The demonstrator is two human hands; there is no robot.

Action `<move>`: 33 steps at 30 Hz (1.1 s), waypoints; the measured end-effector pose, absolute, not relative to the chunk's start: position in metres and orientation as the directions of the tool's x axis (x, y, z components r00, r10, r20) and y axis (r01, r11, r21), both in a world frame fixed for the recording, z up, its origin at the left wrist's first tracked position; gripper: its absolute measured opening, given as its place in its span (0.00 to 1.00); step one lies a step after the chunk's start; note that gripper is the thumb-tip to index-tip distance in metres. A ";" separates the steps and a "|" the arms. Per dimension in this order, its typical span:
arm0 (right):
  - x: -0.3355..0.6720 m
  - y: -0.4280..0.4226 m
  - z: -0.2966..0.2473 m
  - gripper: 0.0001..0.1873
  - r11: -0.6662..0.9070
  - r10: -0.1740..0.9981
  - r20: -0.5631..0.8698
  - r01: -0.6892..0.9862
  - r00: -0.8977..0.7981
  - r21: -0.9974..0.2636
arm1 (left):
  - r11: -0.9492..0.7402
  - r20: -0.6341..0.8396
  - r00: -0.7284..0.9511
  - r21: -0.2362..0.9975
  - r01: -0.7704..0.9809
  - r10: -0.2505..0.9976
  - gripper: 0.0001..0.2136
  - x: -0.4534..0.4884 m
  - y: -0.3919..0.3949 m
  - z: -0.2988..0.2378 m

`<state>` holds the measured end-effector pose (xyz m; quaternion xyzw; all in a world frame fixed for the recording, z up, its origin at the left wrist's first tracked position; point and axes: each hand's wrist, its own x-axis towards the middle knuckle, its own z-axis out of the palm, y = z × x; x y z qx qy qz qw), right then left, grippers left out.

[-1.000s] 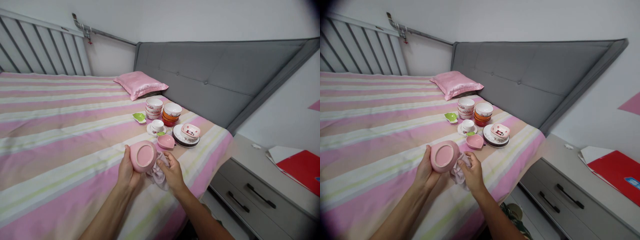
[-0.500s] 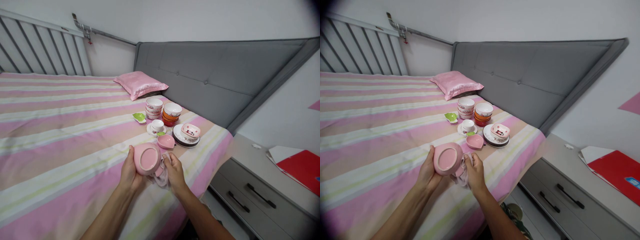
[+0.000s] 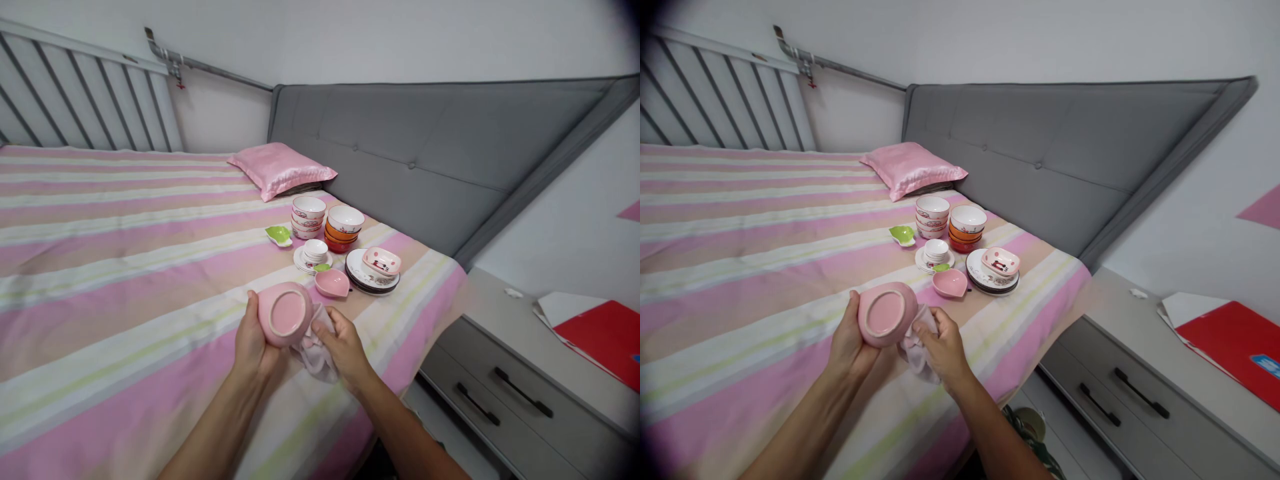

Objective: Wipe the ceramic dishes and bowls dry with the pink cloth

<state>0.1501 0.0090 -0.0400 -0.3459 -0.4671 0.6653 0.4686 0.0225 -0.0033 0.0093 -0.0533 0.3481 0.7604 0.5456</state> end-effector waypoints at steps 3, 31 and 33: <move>0.150 0.008 -0.039 0.19 -0.125 0.939 -0.014 -0.303 -0.344 -0.945 | -0.158 -0.466 -0.382 0.450 -0.879 0.798 0.13 0.021 -0.003 0.010; 0.150 0.009 -0.040 0.22 -0.052 0.955 0.045 -0.316 -0.294 -0.947 | -0.117 -0.465 -0.342 0.446 -0.887 0.817 0.14 0.025 -0.003 0.009; 0.150 0.009 -0.042 0.21 -0.073 0.956 0.027 -0.329 -0.291 -0.942 | -0.108 -0.466 -0.354 0.475 -0.873 0.811 0.15 0.025 -0.003 0.009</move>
